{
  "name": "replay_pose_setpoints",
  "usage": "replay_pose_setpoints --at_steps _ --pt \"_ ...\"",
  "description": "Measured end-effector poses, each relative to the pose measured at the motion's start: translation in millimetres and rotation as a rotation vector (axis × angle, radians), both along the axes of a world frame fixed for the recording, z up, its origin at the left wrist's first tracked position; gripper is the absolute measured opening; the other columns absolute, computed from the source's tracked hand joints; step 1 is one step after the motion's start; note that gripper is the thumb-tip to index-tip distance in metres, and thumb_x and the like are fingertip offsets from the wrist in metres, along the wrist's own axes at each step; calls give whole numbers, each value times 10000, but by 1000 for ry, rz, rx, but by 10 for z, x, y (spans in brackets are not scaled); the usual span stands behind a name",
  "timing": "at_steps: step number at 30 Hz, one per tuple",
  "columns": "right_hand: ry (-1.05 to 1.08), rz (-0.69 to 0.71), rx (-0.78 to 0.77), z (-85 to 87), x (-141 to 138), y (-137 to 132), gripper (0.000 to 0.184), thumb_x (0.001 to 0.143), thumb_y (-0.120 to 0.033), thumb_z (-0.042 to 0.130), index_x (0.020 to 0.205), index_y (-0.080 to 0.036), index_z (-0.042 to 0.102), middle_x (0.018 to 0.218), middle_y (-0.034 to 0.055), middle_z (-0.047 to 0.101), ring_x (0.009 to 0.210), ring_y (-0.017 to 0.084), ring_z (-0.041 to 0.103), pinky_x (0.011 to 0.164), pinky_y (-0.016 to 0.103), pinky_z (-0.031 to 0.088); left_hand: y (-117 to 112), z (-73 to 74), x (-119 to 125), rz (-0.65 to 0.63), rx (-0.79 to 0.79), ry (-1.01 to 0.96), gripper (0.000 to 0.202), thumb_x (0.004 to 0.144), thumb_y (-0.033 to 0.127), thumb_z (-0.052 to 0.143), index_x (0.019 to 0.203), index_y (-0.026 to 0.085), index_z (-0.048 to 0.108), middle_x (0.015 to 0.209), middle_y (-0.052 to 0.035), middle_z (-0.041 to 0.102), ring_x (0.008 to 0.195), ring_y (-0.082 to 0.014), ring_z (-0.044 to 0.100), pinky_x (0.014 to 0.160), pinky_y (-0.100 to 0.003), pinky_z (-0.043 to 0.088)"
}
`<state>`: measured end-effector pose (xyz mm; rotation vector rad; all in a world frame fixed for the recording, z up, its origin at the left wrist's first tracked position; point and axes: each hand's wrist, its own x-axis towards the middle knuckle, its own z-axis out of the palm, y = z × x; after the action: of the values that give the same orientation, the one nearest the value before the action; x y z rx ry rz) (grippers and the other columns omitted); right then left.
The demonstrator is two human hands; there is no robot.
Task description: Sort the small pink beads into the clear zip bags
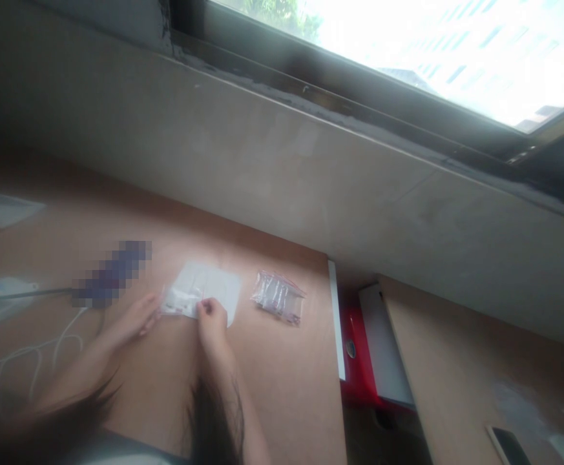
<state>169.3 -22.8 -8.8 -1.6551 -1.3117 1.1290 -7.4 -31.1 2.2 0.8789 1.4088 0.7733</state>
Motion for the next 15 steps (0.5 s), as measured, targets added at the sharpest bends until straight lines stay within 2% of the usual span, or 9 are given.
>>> replay_pose_setpoints --at_steps 8,12,15 --pt "5 9 45 64 -2 -37 187 690 -317 467 639 -164 562 614 -8 572 591 124 489 538 211 337 25 85 59 35 -42 -30 321 680 502 471 724 186 432 411 123 300 250 -13 262 260 -102 150" --pt "-12 16 54 48 7 -42 215 708 -335 447 635 -164 555 621 -7 567 606 129 487 542 213 331 28 124 75 70 6 -103 345 677 524 460 700 183 410 439 118 316 263 -11 266 260 -111 191" --pt "-20 11 45 12 21 -26 221 707 -342 445 635 -168 560 622 -9 566 605 131 482 538 214 327 25 131 85 43 12 -113 364 672 538 456 697 177 416 466 104 360 274 -15 287 259 -124 222"
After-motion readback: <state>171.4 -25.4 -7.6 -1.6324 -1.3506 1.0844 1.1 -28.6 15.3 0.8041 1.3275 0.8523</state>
